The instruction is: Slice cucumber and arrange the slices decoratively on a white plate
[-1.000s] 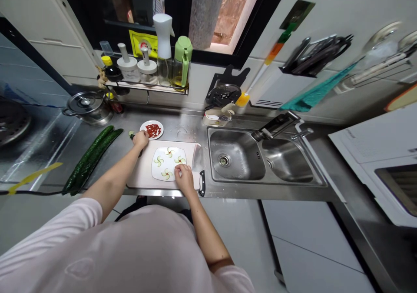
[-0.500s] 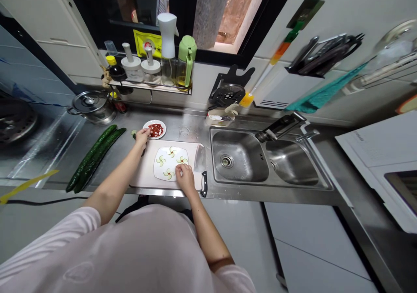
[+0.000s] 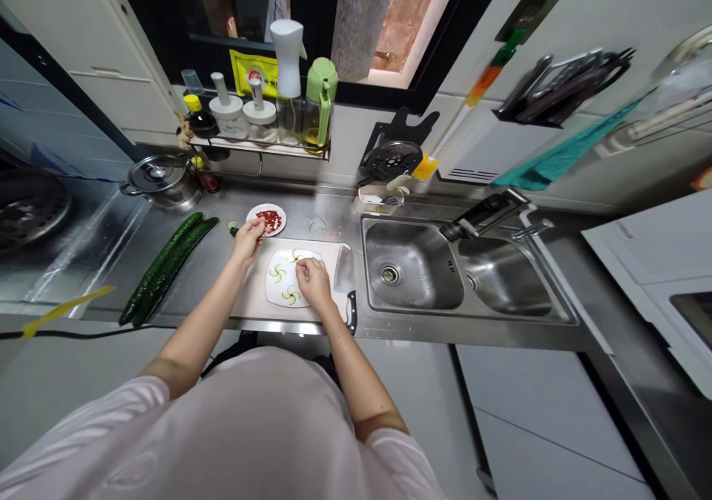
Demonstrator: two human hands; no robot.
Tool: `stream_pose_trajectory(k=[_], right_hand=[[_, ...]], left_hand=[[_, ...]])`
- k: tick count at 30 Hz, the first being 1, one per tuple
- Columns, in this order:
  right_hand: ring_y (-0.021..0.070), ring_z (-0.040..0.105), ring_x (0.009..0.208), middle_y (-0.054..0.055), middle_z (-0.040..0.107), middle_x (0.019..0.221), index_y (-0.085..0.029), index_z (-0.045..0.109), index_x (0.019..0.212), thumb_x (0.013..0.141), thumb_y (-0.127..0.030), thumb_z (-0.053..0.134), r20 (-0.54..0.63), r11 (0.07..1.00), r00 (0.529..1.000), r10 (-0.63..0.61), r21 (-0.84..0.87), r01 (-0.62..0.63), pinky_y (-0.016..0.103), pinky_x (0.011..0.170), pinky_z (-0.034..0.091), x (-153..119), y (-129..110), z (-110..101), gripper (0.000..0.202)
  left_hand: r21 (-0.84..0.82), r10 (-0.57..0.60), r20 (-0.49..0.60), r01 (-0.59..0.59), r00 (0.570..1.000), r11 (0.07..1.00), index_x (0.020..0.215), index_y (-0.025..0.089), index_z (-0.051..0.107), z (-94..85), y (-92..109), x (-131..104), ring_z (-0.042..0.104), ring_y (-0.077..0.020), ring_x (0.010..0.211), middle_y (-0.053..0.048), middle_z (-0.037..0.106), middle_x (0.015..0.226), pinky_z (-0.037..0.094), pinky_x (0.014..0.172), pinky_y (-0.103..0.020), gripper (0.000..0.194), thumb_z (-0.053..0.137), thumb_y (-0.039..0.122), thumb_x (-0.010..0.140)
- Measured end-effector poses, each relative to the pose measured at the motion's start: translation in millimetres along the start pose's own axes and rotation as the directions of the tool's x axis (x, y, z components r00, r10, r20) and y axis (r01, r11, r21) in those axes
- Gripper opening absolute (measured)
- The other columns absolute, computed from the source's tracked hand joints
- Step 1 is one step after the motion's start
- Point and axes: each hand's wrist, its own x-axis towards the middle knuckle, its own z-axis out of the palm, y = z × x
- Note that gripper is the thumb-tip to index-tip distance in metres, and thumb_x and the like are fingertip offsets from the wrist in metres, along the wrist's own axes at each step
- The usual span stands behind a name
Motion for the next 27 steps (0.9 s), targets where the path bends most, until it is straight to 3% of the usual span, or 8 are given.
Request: stream_pose_trajectory(k=[3,6,12,18,27], right_hand=[[0.0205,0.053,0.086,0.005,0.063,0.086,-0.021,0.062,0.086,0.088,-0.024,0.048,-0.012,1.000,1.000,-0.024,0.011,0.024,0.033,0.083,0.040,14,-12,-4,0.014],[0.0201,0.052,0.085,0.004,0.062,0.085,-0.021,0.062,0.088,0.089,-0.025,0.048,-0.024,0.999,0.998,-0.050,0.012,0.050,0.033,0.083,0.040,25,-22,-9,0.015],[0.0211,0.051,0.094,0.005,0.060,0.095,-0.022,0.064,0.095,0.090,-0.025,0.051,0.047,0.995,0.994,-0.101,-0.018,0.102,0.034,0.087,0.039,27,-24,-9,0.015],[0.0206,0.049,0.092,0.005,0.057,0.092,-0.022,0.065,0.088,0.089,-0.023,0.051,0.138,0.993,0.986,-0.096,-0.053,0.104,0.034,0.086,0.038,20,-21,-6,0.013],[0.0209,0.048,0.092,0.004,0.057,0.091,-0.021,0.063,0.088,0.089,-0.023,0.052,0.166,0.992,0.979,-0.116,-0.037,0.124,0.034,0.085,0.038,18,-22,-5,0.011]], left_hand=[[0.074,0.067,0.044,-0.070,0.997,0.995,0.095,0.016,0.061,4.5,4,-17,0.055,-0.0089,0.058,-0.002,0.066,0.072,0.036,0.052,-0.018,0.039,0.072,0.041,0.067],[0.154,0.140,0.163,-0.165,0.977,0.974,0.097,0.016,0.060,8.6,4,-36,0.061,-0.0129,0.069,-0.001,0.065,0.069,0.043,0.064,-0.023,0.035,0.069,0.038,0.071],[0.271,0.114,0.358,-0.220,0.927,0.937,0.100,0.016,0.059,8.7,-6,-67,0.061,-0.0126,0.070,0.001,0.063,0.068,0.044,0.070,-0.024,0.031,0.066,0.033,0.076],[0.271,0.088,0.416,-0.216,0.905,0.938,0.104,0.016,0.059,2.7,-16,-78,0.058,-0.0117,0.069,0.000,0.061,0.071,0.043,0.065,-0.022,0.030,0.063,0.033,0.079],[0.275,0.067,0.447,-0.208,0.892,0.939,0.106,0.016,0.057,-3.1,-17,-80,0.053,-0.0100,0.063,0.001,0.059,0.071,0.039,0.060,-0.021,0.032,0.062,0.034,0.080]])
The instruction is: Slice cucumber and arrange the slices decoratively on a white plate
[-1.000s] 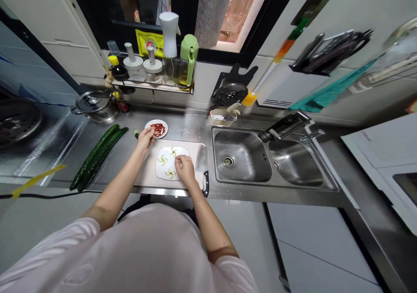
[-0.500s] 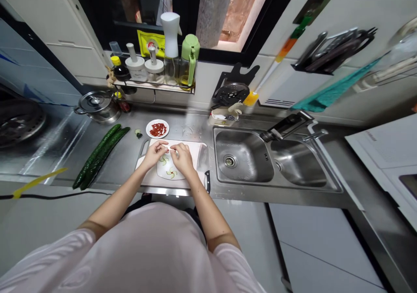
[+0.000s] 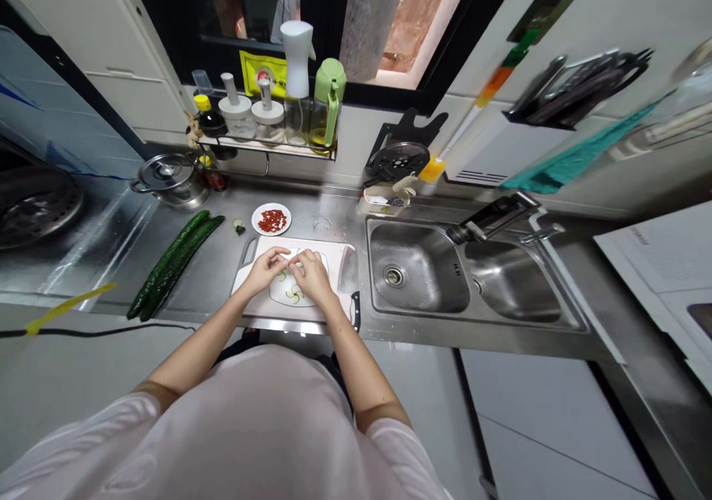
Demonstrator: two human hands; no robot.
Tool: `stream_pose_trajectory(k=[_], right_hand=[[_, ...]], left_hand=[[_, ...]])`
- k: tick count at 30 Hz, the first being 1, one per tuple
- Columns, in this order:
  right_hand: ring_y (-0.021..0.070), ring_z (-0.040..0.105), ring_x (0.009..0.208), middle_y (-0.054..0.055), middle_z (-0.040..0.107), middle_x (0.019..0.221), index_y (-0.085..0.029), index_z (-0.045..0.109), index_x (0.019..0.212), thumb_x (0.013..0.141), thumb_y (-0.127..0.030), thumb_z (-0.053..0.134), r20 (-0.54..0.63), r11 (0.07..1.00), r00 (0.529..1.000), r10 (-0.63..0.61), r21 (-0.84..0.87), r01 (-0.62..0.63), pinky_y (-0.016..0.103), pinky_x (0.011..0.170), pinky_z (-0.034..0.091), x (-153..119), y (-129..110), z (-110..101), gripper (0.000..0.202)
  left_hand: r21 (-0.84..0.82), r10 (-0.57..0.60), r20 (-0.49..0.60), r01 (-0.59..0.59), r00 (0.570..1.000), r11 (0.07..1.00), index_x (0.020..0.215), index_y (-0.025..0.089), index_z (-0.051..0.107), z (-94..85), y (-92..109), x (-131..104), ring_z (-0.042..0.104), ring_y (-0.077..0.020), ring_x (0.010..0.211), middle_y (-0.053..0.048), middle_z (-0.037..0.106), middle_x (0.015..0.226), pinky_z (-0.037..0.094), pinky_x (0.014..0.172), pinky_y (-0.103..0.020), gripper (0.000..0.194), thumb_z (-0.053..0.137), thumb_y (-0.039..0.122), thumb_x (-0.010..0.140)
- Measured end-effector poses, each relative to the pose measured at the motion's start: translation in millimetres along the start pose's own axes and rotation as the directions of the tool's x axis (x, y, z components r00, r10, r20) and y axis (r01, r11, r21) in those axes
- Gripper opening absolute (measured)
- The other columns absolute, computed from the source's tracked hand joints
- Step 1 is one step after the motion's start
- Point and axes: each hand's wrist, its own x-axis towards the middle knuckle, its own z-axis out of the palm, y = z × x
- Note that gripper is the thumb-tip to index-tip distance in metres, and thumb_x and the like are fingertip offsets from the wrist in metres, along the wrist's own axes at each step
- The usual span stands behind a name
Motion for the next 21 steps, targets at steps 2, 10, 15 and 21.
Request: stream_pose_trajectory(k=[2,10,15,21], right_hand=[[0.0207,0.048,0.092,0.004,0.057,0.091,-0.021,0.062,0.086,0.089,-0.023,0.052,0.001,1.000,1.000,-0.005,0.002,0.005,0.034,0.085,0.038,0.1,-0.1,0.1,0.011],[0.0202,0.048,0.090,0.004,0.057,0.089,-0.021,0.060,0.085,0.089,-0.022,0.052,-0.022,1.000,0.999,-0.023,0.003,0.023,0.033,0.086,0.037,1.9,-0.5,3.1,0.009],[0.0203,0.048,0.091,0.004,0.057,0.090,-0.021,0.061,0.085,0.089,-0.023,0.052,-0.009,1.000,1.000,-0.007,-0.017,0.007,0.033,0.086,0.037,2.3,1.8,6.1,0.010],[0.0203,0.048,0.092,0.004,0.057,0.091,-0.021,0.062,0.086,0.089,-0.024,0.052,0.026,0.999,1.000,0.009,-0.031,-0.008,0.033,0.086,0.036,4.4,2.8,8.4,0.011]], left_hand=[[-0.006,-0.001,0.002,0.001,1.000,1.000,0.106,0.016,0.058,-0.7,-0.7,-0.3,0.054,-0.0101,0.064,0.001,0.059,0.071,0.040,0.060,-0.021,0.033,0.063,0.035,0.080],[-0.010,0.013,-0.024,-0.013,1.000,1.000,0.105,0.016,0.058,-1.9,-1.5,-1.2,0.056,-0.0101,0.068,0.000,0.059,0.075,0.041,0.062,-0.021,0.032,0.064,0.033,0.079],[0.013,0.035,-0.033,-0.034,0.999,0.999,0.105,0.017,0.058,-3.3,0.6,-1.9,0.056,-0.0102,0.070,0.000,0.059,0.076,0.042,0.065,-0.021,0.029,0.063,0.030,0.079],[0.033,0.014,-0.039,-0.013,0.999,0.999,0.104,0.017,0.058,-5.8,0.6,-3.0,0.057,-0.0111,0.072,-0.001,0.059,0.077,0.042,0.067,-0.022,0.031,0.064,0.032,0.078]])
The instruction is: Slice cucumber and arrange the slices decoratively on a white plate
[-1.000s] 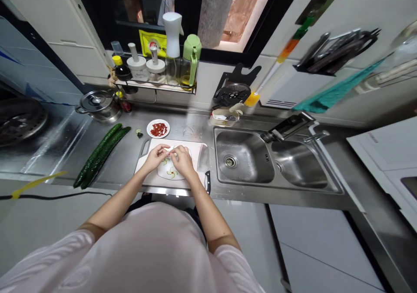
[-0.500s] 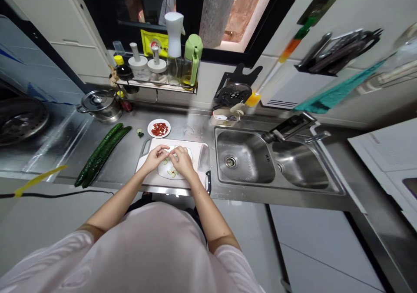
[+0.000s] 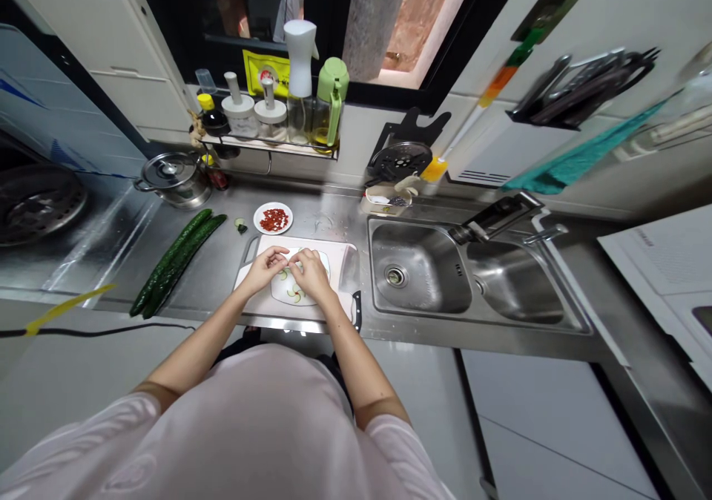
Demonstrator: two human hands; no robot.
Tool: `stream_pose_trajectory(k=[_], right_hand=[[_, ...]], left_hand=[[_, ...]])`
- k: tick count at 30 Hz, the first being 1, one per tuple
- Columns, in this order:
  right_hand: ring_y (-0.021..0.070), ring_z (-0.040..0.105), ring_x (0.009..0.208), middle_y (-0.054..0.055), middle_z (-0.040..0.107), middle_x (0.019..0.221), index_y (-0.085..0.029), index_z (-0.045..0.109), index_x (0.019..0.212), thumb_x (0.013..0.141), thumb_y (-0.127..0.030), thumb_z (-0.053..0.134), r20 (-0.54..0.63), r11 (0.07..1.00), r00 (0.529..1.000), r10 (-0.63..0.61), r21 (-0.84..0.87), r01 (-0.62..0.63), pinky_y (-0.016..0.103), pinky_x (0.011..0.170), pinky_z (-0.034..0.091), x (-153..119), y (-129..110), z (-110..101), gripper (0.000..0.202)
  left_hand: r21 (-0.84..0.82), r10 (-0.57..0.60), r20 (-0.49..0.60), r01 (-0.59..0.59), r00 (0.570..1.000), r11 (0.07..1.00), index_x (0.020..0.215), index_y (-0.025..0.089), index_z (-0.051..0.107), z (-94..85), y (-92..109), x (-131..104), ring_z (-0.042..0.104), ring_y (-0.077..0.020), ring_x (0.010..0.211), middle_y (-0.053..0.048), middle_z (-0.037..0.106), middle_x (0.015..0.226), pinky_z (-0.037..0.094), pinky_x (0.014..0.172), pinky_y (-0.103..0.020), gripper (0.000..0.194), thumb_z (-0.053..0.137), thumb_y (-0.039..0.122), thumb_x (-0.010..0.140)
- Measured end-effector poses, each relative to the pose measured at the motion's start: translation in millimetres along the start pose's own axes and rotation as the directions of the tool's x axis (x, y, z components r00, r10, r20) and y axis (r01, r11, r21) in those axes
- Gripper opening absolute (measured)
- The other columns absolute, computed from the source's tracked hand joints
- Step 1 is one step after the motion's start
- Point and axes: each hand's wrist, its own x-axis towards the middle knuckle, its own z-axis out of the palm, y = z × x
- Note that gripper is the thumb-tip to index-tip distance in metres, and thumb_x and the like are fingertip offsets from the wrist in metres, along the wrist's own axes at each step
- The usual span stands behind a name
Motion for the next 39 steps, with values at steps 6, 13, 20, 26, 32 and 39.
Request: stream_pose_trajectory(k=[6,13,20,26,32,39], right_hand=[[0.0195,0.049,0.091,0.004,0.059,0.088,-0.021,0.062,0.086,0.088,-0.023,0.051,-0.016,0.999,0.999,0.041,0.027,-0.041,0.032,0.085,0.036,7,7,11,0.011],[0.0180,0.051,0.085,0.002,0.060,0.082,-0.020,0.062,0.084,0.086,-0.021,0.052,0.009,0.991,0.991,0.134,-0.006,-0.134,0.028,0.081,0.036,10,26,35,0.011],[0.0171,0.052,0.081,0.002,0.061,0.079,-0.020,0.063,0.084,0.086,-0.022,0.052,0.069,0.965,0.967,0.247,-0.109,-0.239,0.025,0.073,0.035,4,38,72,0.011],[0.0168,0.053,0.081,0.003,0.064,0.083,-0.020,0.064,0.085,0.087,-0.022,0.051,0.095,0.947,0.955,0.280,-0.191,-0.259,0.024,0.070,0.034,2,40,86,0.013],[0.0167,0.053,0.080,0.004,0.064,0.086,-0.019,0.064,0.085,0.089,-0.022,0.049,0.115,0.930,0.942,0.317,-0.231,-0.285,0.025,0.069,0.033,2,38,90,0.015],[0.0177,0.053,0.083,0.005,0.064,0.088,-0.020,0.063,0.086,0.090,-0.024,0.048,0.096,0.917,0.938,0.332,-0.266,-0.298,0.025,0.069,0.032,2,35,92,0.016]], left_hand=[[0.027,-0.027,-0.163,0.032,0.986,0.999,0.101,0.017,0.060,-15.4,-13,6,0.053,-0.0096,0.065,0.001,0.056,0.072,0.042,0.064,-0.022,0.030,0.064,0.033,0.075],[0.167,-0.067,-0.351,0.133,0.934,0.977,0.096,0.016,0.062,-33.5,-45,10,0.050,-0.0094,0.061,0.002,0.055,0.070,0.041,0.062,-0.022,0.026,0.061,0.030,0.074],[0.539,0.000,-0.317,0.181,0.948,0.823,0.100,0.020,0.065,-30.3,-65,2,0.055,-0.0160,0.072,-0.005,0.062,0.088,0.043,0.073,-0.030,0.025,0.060,0.027,0.077],[0.642,-0.019,-0.281,0.203,0.960,0.740,0.108,0.020,0.062,-24.9,-74,-4,0.056,-0.0218,0.085,-0.009,0.061,0.100,0.043,0.083,-0.035,0.033,0.062,0.025,0.075],[0.639,-0.046,-0.263,0.210,0.964,0.740,0.110,0.021,0.060,-22.9,-80,-6,0.056,-0.0217,0.088,-0.007,0.061,0.096,0.043,0.081,-0.034,0.035,0.063,0.024,0.075],[0.634,-0.081,-0.268,0.239,0.960,0.736,0.113,0.020,0.057,-18.0,-82,-5,0.055,-0.0202,0.085,-0.006,0.060,0.093,0.042,0.079,-0.032,0.042,0.067,0.026,0.072]])
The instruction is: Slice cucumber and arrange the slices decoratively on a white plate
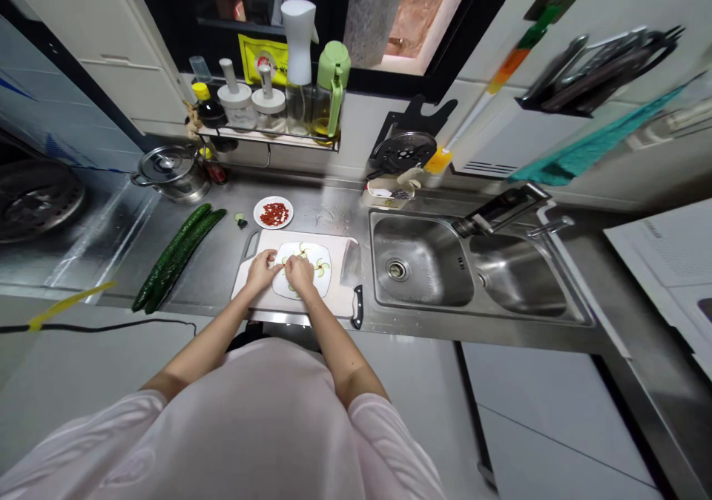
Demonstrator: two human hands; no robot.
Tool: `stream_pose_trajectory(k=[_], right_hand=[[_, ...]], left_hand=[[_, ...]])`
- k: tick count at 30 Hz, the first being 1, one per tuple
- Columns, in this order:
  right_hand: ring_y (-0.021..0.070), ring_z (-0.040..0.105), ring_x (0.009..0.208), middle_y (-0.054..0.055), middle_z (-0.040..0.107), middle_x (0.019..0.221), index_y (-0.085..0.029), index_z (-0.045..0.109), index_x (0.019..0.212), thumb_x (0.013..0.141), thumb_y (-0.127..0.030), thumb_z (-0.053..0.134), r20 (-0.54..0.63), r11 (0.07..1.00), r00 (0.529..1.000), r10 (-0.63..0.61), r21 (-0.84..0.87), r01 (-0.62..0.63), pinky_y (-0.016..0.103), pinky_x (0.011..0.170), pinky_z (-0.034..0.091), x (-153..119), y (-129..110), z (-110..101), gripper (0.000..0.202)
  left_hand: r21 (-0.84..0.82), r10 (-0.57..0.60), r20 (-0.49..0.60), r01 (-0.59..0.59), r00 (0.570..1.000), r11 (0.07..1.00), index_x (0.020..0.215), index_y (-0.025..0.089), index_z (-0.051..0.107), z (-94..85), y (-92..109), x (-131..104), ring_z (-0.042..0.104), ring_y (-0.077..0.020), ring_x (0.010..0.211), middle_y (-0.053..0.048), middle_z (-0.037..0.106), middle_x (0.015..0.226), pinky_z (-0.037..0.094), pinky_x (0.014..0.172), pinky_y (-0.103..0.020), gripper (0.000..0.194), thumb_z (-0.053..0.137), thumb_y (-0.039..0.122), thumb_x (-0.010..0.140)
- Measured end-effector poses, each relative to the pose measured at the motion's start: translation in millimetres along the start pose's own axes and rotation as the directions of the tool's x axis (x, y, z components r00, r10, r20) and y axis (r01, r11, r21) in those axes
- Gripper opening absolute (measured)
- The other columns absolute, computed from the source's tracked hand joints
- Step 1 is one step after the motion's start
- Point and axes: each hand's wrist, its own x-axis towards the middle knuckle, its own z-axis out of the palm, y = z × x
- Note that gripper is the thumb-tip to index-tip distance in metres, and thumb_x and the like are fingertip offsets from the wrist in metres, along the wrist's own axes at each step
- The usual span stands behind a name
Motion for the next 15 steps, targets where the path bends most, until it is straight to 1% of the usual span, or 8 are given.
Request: stream_pose_trajectory(k=[4,11,15], right_hand=[[0.0185,0.053,0.085,0.006,0.064,0.090,-0.020,0.063,0.087,0.090,-0.025,0.048,0.002,1.000,1.000,0.003,-0.014,-0.003,0.026,0.070,0.033,-0.7,-0.2,0.6,0.016],[0.0193,0.053,0.088,0.007,0.064,0.092,-0.020,0.062,0.088,0.090,-0.025,0.049,0.016,1.000,1.000,0.020,-0.011,-0.020,0.027,0.072,0.034,-0.8,-1.4,0.3,0.015],[0.0196,0.053,0.087,0.007,0.064,0.091,-0.020,0.062,0.088,0.090,-0.025,0.049,0.010,1.000,1.000,0.023,-0.018,-0.022,0.028,0.072,0.033,0.1,-1.1,1.8,0.014]], left_hand=[[0.005,-0.017,-0.005,0.017,1.000,1.000,0.113,0.021,0.058,4.0,1.5,1.6,0.055,-0.0199,0.085,-0.005,0.060,0.092,0.042,0.079,-0.032,0.041,0.066,0.025,0.073],[0.049,-0.010,-0.009,0.011,1.000,0.999,0.114,0.020,0.058,9.0,3.1,3.1,0.055,-0.0215,0.087,-0.007,0.059,0.092,0.042,0.082,-0.034,0.040,0.064,0.023,0.074],[0.064,-0.011,-0.024,0.012,1.000,0.998,0.115,0.021,0.057,9.9,4.6,2.4,0.055,-0.0216,0.087,-0.006,0.058,0.092,0.042,0.081,-0.033,0.041,0.063,0.024,0.075]])
